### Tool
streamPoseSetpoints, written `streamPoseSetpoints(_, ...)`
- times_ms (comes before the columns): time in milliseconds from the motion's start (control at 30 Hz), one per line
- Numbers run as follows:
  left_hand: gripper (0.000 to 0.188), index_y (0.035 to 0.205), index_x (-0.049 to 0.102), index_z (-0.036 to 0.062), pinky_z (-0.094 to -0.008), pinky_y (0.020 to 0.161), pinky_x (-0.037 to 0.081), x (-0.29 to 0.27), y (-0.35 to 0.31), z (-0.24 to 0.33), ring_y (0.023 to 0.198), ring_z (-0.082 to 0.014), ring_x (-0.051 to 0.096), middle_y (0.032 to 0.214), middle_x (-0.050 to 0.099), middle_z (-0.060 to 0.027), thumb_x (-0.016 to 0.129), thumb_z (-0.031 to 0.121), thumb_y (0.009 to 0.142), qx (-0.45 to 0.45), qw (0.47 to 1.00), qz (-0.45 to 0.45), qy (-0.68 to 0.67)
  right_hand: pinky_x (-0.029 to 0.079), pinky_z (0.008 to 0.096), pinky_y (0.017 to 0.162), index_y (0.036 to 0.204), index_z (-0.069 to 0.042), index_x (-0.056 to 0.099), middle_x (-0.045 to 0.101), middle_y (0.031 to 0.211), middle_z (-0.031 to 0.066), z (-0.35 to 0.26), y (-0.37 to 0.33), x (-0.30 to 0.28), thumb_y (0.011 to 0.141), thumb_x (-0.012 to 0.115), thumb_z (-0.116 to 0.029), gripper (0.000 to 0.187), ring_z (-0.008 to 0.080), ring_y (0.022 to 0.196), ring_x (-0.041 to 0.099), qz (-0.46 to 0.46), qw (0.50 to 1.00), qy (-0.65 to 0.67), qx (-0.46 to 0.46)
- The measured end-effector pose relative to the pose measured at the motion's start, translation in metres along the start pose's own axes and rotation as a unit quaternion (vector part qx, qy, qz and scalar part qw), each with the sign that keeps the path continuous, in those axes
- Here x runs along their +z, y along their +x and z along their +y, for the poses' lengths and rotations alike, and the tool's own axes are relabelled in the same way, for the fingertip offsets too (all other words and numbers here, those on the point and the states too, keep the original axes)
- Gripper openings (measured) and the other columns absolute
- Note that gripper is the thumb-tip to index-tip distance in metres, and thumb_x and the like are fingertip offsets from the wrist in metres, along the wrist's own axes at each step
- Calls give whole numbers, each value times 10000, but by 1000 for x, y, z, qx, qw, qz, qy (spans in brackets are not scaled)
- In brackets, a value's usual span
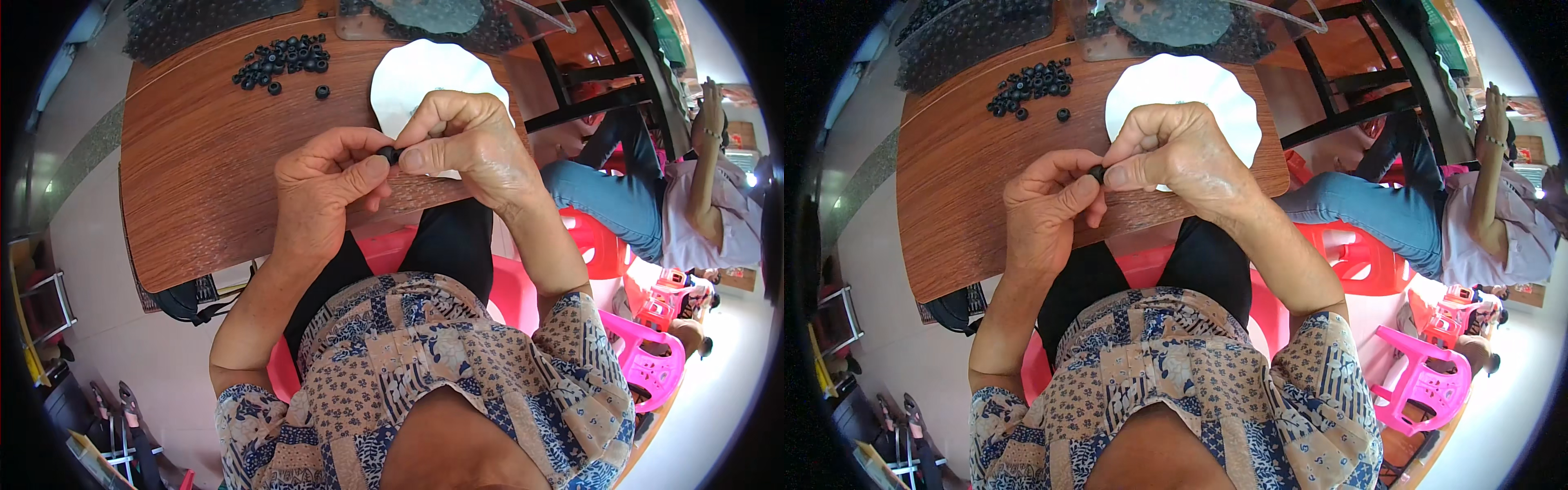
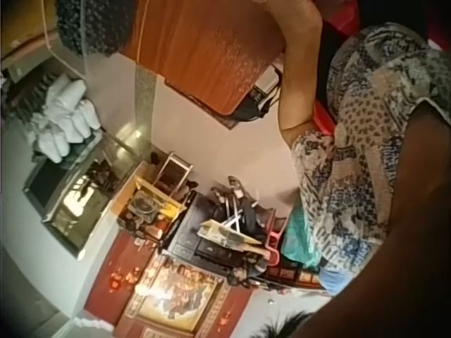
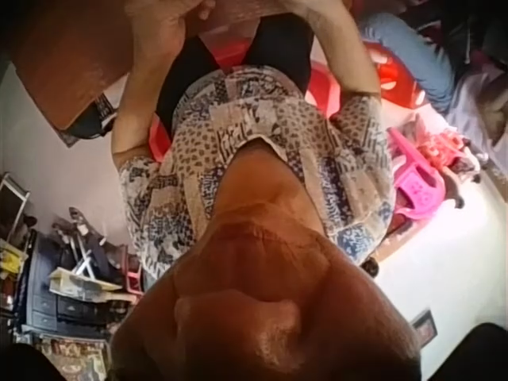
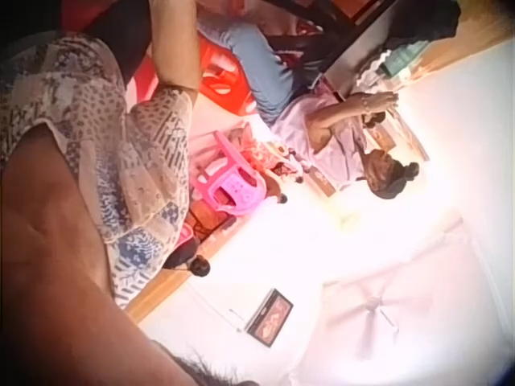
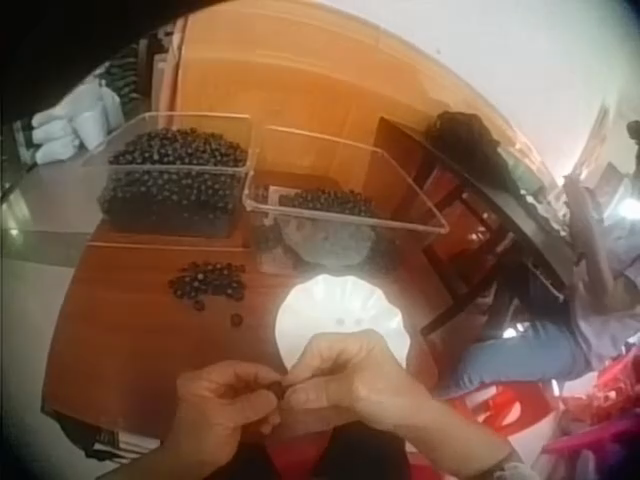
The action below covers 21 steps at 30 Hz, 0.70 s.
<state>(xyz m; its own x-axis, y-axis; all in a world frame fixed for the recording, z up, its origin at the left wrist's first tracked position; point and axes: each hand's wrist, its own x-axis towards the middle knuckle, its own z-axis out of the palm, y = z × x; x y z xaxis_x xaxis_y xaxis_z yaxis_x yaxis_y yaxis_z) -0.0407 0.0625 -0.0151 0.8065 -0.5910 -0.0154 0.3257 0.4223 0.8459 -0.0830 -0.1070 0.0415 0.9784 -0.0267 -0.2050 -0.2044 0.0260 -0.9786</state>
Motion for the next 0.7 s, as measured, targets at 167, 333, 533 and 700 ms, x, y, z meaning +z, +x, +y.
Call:
streamPoseSetpoints(167, 187, 971, 610, -43, -200, 478, 460, -1, -1, -2, 583, -112, 574, 741, 616, -82, 643, 2, 792, 9, 1000, 1, -1, 485, 197, 597, 810, 18, 631, 634, 736, 49, 4, 3, -2, 660, 717, 57, 178, 95, 637, 593, -22, 997, 64, 27)
streamPoseSetpoints(333, 317, 1086, 547, -45, -188, 466, 455, 3, -1, 5, 570, -96, 575, 769, 625, -78, 644, -21, 785, 5, 1000, 20, -19, 491, 194, 598, 864, 24, 645, 628, 739, 39, 0, 6, 0, 646, 746, 4, 241, 91, 623, 581, -51, 993, 93, 45)
streamPoseSetpoints(533, 380, 1131, 488, -69, -190, 417, 442, 3, 0, 7, 533, -100, 564, 771, 620, -92, 633, -48, 780, -20, 998, 13, -52, 480, 185, 569, 892, 27, 661, 609, 722, 37, 7, 11, -4, 632, 774, -74, 302, 98, 626, 578, -91, 994, 52, 33)
streamPoseSetpoints(700, 388, 1125, 493, -76, -191, 392, 438, 3, -1, 8, 518, -100, 560, 752, 616, -98, 635, -61, 765, -25, 997, 9, -66, 482, 200, 588, 816, 26, 656, 610, 743, 52, 5, 13, 2, 630, 739, -1, 206, 122, 653, 586, -116, 985, 114, 65)
